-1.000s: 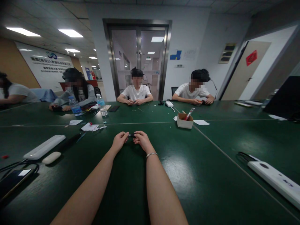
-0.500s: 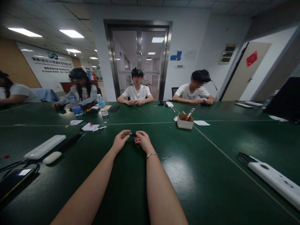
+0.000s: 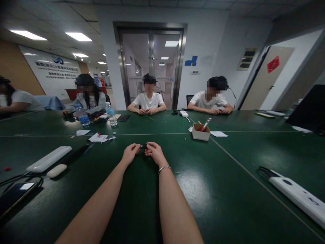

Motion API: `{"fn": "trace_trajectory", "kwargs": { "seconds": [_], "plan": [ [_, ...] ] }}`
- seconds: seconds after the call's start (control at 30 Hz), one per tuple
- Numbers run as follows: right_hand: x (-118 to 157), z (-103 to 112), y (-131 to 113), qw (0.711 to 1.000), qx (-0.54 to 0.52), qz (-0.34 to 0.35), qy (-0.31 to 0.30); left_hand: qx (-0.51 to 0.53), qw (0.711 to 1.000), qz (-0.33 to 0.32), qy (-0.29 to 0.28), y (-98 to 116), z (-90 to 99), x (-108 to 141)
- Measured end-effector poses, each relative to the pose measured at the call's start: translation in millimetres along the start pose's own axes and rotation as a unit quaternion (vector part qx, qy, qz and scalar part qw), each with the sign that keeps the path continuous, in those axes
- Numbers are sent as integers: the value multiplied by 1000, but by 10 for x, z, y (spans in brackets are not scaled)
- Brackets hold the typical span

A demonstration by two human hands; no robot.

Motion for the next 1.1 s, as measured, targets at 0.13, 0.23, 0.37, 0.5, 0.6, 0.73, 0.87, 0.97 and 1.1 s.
{"fn": "trace_trajectory", "kwargs": {
  "seconds": [0.13,0.23,0.37,0.5,0.6,0.73,0.87,0.97,1.1],
  "plan": [
    [-2,5,-3,1000,-2,-1,2,24,1000,10,13,-16,19,1],
    [-2,7,-4,1000,-8,-2,6,58,998,8,17,11,32,13],
    [-2,14,-3,1000,-9,-1,9,72,997,-8,0,62,5,27],
    [-2,-4,-2,1000,-1,0,-7,73,997,-10,0,68,11,23],
    [-3,-4,-1,1000,1,1,-10,68,998,-12,1,88,21,21],
    [-2,-7,2,1000,-1,-1,-10,55,998,-12,2,60,26,36],
    [-3,-13,4,1000,-5,-1,-10,67,997,12,20,5,25,25],
    [-15,-3,21,1000,-10,-2,-7,102,992,23,73,263,149,3],
    [-45,9,63,1000,-17,3,-9,151,986,-59,27,1108,345,149]
  ]
}}
Point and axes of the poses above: each hand's wrist, its own x-axis away from the middle knuckle, its own z-axis out of the back of the hand, y = z × x, the point moved 10 cm from there along -x, towards the middle knuckle, and after that the axes turned 5 degrees about z, right-handed, at the moved point
